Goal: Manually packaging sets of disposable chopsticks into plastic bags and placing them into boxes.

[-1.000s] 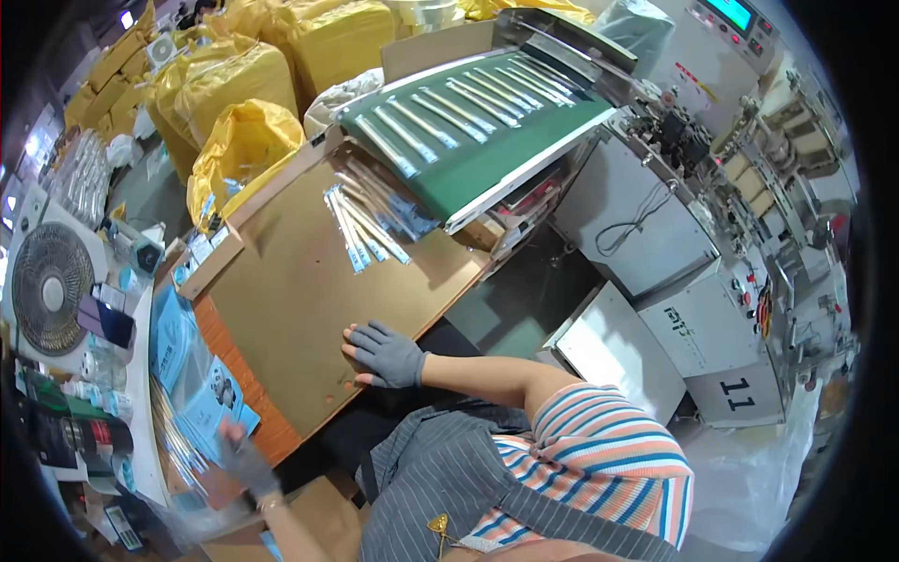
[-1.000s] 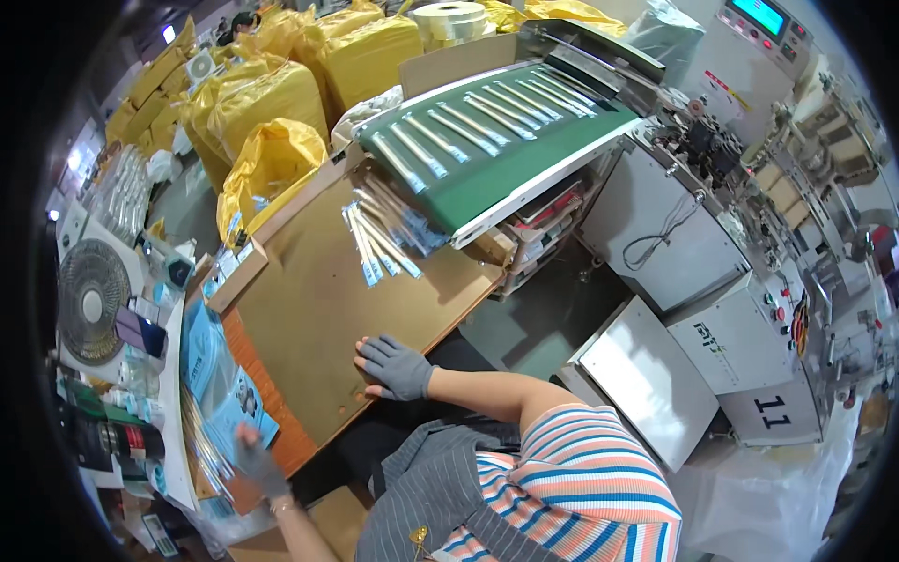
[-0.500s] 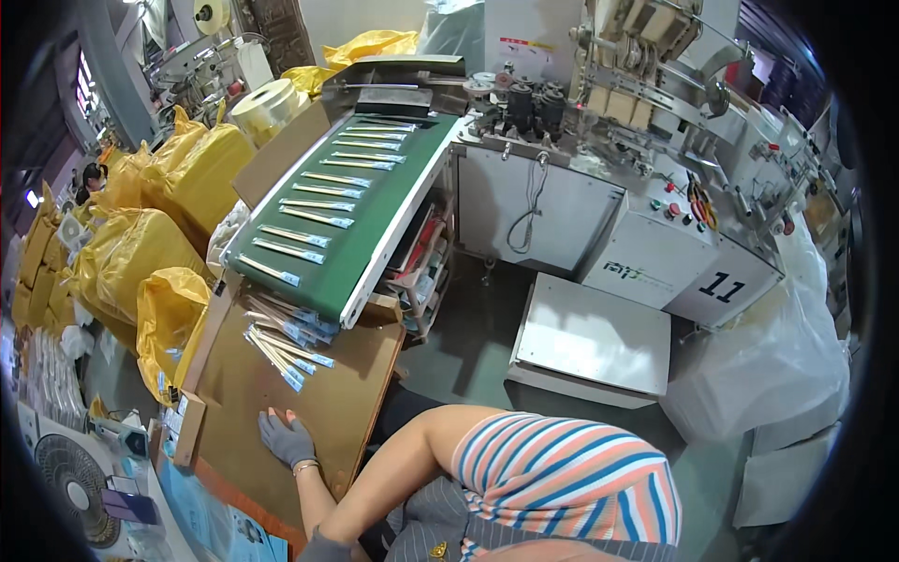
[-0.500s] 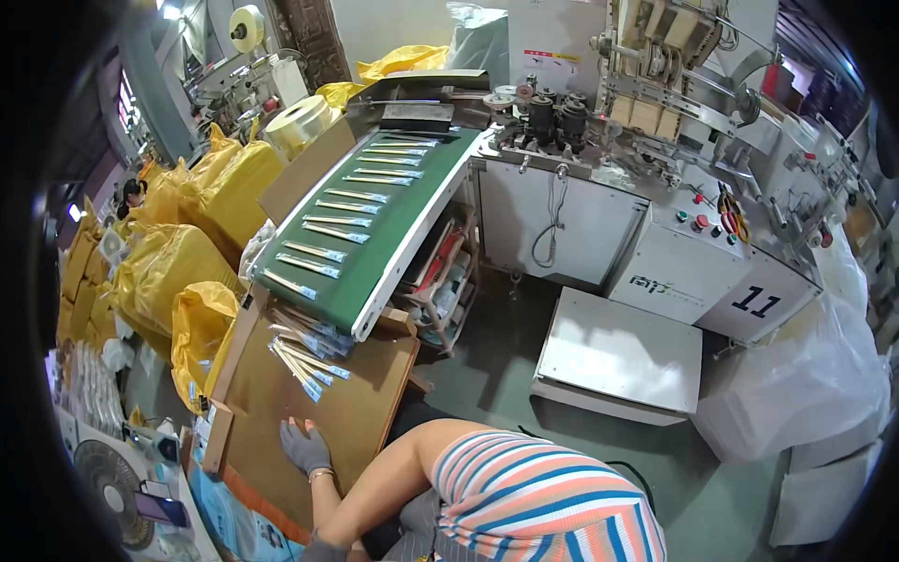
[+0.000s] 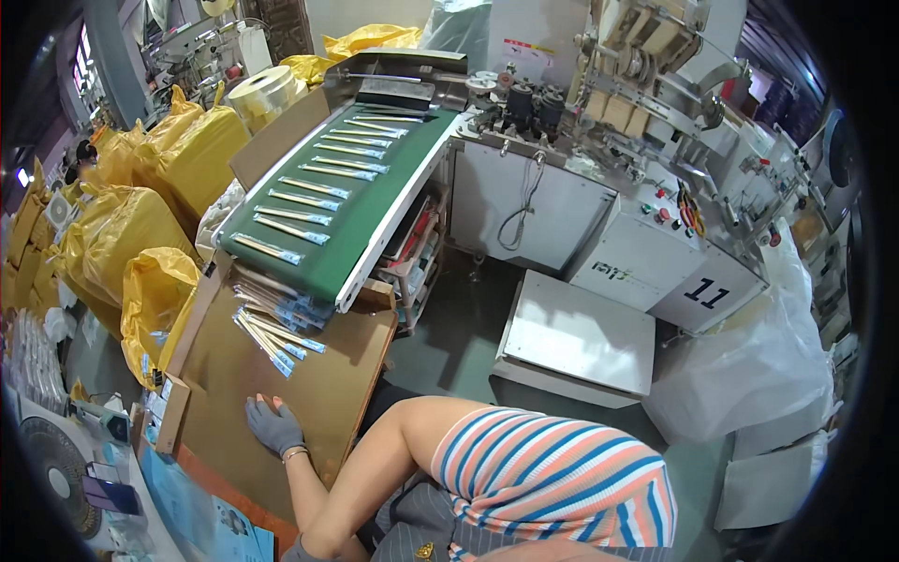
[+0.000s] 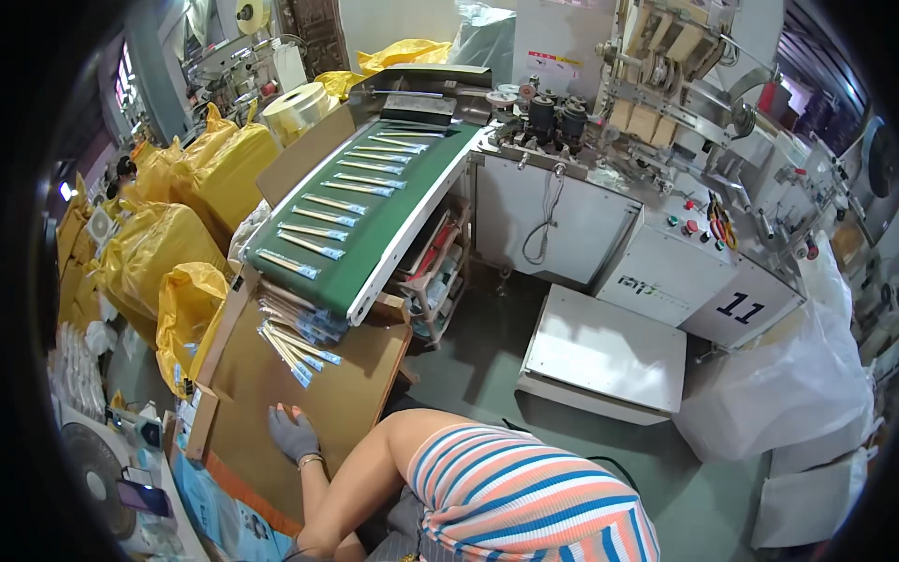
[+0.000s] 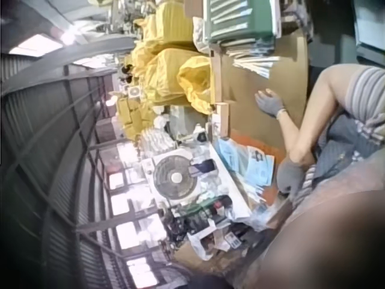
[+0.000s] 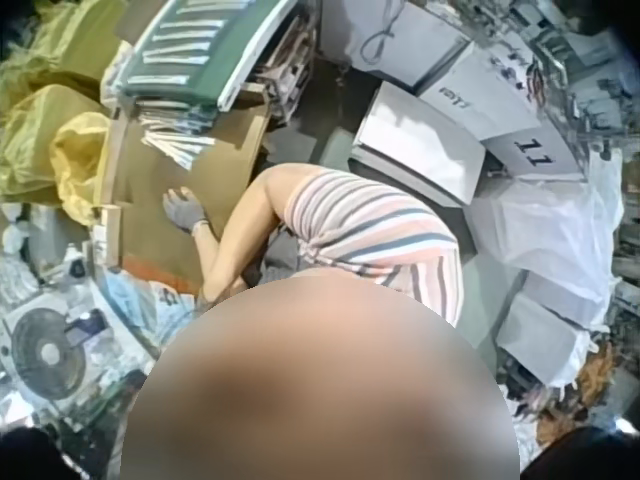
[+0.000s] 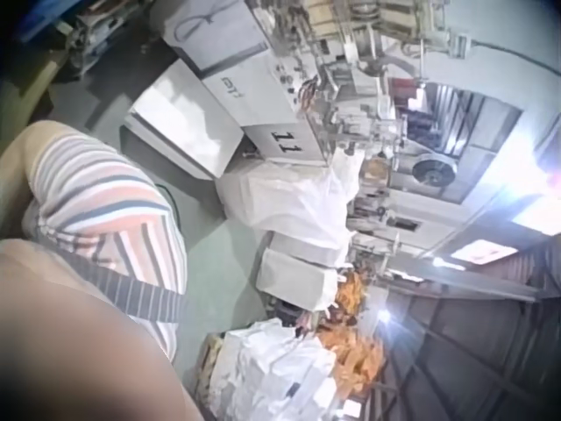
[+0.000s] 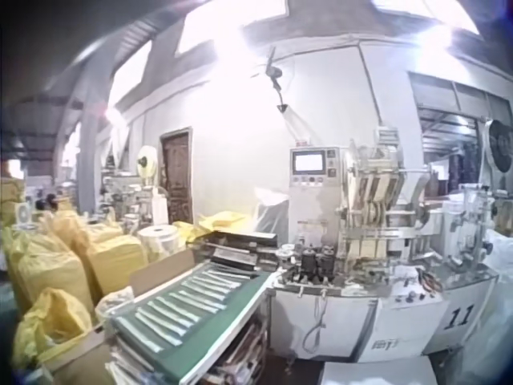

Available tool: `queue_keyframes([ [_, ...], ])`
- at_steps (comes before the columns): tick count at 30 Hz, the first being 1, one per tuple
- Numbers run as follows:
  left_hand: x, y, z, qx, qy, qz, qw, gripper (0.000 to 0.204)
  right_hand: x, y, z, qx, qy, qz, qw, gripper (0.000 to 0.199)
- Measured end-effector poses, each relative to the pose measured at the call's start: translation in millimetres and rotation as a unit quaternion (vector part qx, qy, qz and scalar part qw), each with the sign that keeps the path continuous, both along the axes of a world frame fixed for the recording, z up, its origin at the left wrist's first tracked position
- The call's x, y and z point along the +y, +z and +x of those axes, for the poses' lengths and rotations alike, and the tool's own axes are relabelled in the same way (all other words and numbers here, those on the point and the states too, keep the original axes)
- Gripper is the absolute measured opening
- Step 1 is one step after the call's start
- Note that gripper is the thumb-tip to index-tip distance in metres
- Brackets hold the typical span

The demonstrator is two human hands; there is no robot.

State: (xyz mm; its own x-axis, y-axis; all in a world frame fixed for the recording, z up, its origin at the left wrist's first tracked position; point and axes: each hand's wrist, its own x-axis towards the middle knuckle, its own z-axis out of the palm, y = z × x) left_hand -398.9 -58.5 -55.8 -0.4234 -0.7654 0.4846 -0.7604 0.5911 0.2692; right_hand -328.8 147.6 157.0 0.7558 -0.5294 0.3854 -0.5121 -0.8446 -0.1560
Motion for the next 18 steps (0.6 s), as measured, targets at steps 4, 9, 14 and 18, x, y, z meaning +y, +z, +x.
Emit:
queue_keyframes([
  [4,-1,-6,3,-0.004,0.0,-0.015,1.0,0.04,14,-45,54,-0.037,-0.131,-0.392,0.91,0.056],
  [9,-1,-4,6,0.003,0.006,-0.014,1.0,0.039,7,-40,41,-0.074,-0.031,-0.291,0.953,0.052],
  [14,2,-4,0,-0.005,0.013,-0.016,1.0,0.038,-14,-31,24,-0.132,0.09,-0.154,0.975,0.048],
  [18,2,-4,3,0.005,0.009,-0.019,1.0,0.037,-15,-10,-12,-0.168,0.192,-0.038,0.966,0.045],
])
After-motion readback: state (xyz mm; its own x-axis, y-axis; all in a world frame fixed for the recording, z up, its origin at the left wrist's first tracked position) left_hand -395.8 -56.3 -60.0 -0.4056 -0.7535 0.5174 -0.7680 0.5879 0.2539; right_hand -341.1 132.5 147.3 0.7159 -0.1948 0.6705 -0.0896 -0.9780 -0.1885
